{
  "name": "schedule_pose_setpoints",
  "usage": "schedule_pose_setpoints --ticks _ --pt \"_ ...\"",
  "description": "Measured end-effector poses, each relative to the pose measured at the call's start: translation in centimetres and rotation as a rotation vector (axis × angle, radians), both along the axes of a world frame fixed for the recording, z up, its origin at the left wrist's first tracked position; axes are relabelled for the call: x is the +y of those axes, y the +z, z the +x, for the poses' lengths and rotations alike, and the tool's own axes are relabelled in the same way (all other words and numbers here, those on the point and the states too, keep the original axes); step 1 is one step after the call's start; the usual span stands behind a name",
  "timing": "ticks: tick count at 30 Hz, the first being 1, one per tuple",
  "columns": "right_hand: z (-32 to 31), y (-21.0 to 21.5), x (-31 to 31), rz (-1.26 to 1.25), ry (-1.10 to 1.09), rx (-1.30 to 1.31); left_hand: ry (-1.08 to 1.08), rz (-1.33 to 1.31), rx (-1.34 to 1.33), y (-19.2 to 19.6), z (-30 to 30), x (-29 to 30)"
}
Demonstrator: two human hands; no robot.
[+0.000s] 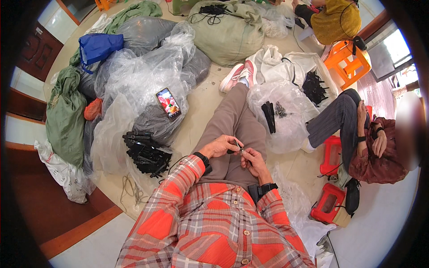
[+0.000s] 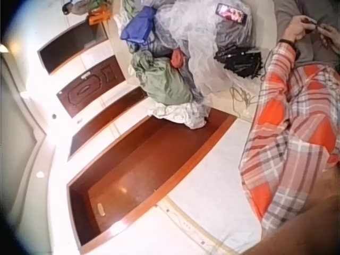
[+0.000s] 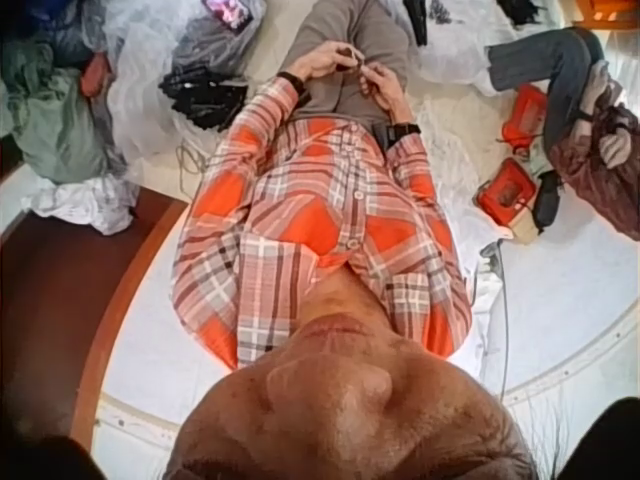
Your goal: The worker is assembling or quality checking small black shoe components, possibly clips or straps.
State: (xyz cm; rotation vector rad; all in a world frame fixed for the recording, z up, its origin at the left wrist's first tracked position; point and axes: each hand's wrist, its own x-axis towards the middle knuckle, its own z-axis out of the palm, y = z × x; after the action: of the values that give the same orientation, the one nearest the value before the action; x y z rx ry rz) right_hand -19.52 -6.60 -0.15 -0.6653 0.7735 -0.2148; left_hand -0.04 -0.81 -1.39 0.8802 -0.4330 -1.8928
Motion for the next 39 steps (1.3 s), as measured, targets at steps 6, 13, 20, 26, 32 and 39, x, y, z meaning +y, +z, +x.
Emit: schedule_pose_setpoints --ticks 6,13,20,26,32,39 --pt "0.17 0.6 0.05 0.0 0.016 0.001 0.017 -0.018 0.003 0.16 0.11 0.2" --pt "0.16 0.33 -0.02 0.007 0.009 0.006 0.0 -0.021 -0.002 0.35 0.17 0.05" --pt "0.21 0.54 0.07 0.01 -0.003 -0.004 0.007 -0.013 -0.009 0.28 0.04 0.07" --pt "0.21 0.56 0.01 0.008 0.005 0.011 0.003 -0.009 0.005 -0.09 0.09 0.05" --pt "0.24 0.54 0.01 0.008 -0.003 0.012 0.0 -0.005 0.005 0.22 0.11 0.06" --pt "0.18 0.34 -0.03 0.027 -0.017 -0.001 0.007 0.006 -0.002 0.54 0.09 0.0"
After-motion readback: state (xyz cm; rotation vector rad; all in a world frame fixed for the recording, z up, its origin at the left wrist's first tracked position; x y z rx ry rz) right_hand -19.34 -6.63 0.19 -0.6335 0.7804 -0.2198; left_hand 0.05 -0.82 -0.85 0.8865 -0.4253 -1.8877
